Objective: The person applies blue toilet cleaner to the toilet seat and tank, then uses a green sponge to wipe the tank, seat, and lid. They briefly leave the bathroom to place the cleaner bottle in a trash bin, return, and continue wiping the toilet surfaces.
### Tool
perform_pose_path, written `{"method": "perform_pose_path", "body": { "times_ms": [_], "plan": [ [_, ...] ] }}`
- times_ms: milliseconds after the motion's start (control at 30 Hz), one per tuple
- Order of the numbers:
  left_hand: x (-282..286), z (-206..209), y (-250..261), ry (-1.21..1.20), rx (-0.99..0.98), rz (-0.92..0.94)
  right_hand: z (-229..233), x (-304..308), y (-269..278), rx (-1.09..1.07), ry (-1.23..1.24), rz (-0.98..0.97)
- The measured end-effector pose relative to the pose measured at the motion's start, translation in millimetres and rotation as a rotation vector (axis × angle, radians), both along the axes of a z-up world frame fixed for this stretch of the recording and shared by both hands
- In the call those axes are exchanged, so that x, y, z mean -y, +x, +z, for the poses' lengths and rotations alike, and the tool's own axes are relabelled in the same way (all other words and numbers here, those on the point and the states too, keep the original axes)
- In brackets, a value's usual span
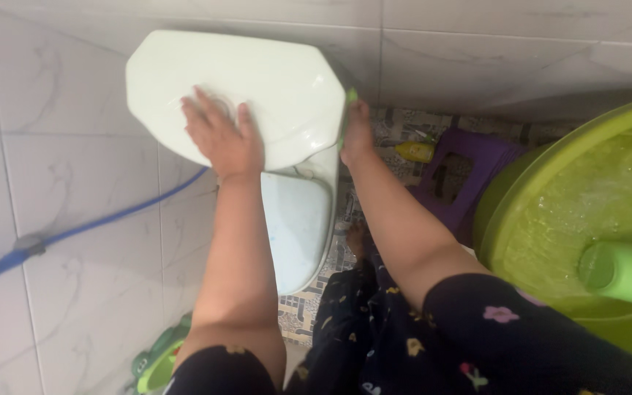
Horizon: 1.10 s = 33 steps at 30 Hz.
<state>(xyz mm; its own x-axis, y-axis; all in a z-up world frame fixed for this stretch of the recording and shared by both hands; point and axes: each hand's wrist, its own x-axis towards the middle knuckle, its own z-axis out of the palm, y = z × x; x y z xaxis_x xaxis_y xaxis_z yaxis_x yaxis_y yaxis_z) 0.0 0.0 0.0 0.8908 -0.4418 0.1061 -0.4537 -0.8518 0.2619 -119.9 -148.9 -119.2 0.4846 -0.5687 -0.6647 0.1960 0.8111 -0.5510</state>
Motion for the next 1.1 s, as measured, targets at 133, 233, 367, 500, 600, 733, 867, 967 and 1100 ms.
{"method": "perform_pose_path", "body": {
  "times_ms": [133,233,367,500,600,733,867,967,1100],
  "plan": [
    [-3,-2,-8,-0.207,-0.017,0.064,-24,3,4,0.036,-0.182,0.066],
    [1,1,-11,-0.213,0.045,0.003,-49,-2,-2,0.112,-0.423,0.068],
    [1,2,-13,-0.153,0.059,-0.007,-95,-7,10,-0.095,-0.147,-0.006],
    [0,3,-12,-0.153,0.049,-0.024,-104,11,22,-0.048,-0.102,0.006],
    [1,3,-14,-0.142,0.038,-0.022,-85,26,22,0.173,-0.381,0.069],
    [2,3,-14,-0.145,0.056,-0.032,-76,45,32,0.063,-0.333,0.228],
    [0,0,-13,-0.138,0.063,-0.041,-101,59,46,0.013,-0.239,0.299],
    [-1,0,-15,-0.117,0.069,-0.046,-105,58,41,-0.043,-0.192,0.352],
    [1,2,-13,-0.122,0.078,-0.044,-79,51,35,0.110,-0.324,0.326]
  ]
}}
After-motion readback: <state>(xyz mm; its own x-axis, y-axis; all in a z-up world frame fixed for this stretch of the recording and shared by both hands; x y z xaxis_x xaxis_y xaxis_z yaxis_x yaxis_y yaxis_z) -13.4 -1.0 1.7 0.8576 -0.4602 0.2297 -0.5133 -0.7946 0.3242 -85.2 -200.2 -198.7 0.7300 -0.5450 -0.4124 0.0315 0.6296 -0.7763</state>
